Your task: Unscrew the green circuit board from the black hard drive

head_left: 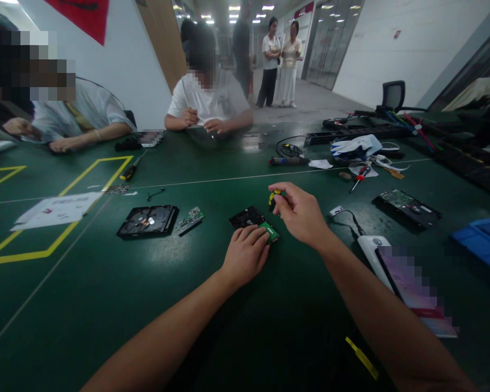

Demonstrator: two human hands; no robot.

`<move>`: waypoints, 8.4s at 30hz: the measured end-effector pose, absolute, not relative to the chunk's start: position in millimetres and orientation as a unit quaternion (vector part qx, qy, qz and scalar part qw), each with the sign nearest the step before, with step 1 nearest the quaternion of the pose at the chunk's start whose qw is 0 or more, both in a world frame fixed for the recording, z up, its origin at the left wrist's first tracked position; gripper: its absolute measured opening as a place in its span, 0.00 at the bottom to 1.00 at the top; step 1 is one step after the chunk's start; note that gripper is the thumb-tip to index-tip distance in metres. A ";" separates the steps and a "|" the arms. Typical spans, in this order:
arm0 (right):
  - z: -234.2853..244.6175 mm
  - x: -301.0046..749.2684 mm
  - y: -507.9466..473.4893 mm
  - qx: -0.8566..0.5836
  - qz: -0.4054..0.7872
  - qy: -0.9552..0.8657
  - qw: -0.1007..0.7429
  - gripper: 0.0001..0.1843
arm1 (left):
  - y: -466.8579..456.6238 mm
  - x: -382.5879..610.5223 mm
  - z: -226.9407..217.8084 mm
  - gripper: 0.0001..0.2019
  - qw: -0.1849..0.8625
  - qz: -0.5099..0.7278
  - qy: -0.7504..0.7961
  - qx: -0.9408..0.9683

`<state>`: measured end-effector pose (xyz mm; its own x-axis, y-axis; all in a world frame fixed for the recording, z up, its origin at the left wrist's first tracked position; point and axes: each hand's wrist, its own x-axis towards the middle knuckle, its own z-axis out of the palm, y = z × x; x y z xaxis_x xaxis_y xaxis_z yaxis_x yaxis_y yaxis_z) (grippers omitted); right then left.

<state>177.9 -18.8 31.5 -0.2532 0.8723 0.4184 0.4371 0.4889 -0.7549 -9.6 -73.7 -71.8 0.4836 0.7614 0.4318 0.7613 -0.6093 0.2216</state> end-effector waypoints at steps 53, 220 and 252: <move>33.2 176.2 -20.7 -0.437 0.233 -0.753 0.433 0.14 | -74.0 -10.0 -72.7 0.17 -0.003 0.255 0.441 0.861; 37.7 178.8 -20.7 -0.418 0.185 -0.778 0.432 0.13 | -74.2 -10.5 -73.2 0.17 -0.007 0.257 0.441 0.860; 35.2 178.3 -21.4 -0.433 0.234 -0.760 0.425 0.11 | -74.2 -9.5 -71.5 0.17 0.005 0.258 0.440 0.860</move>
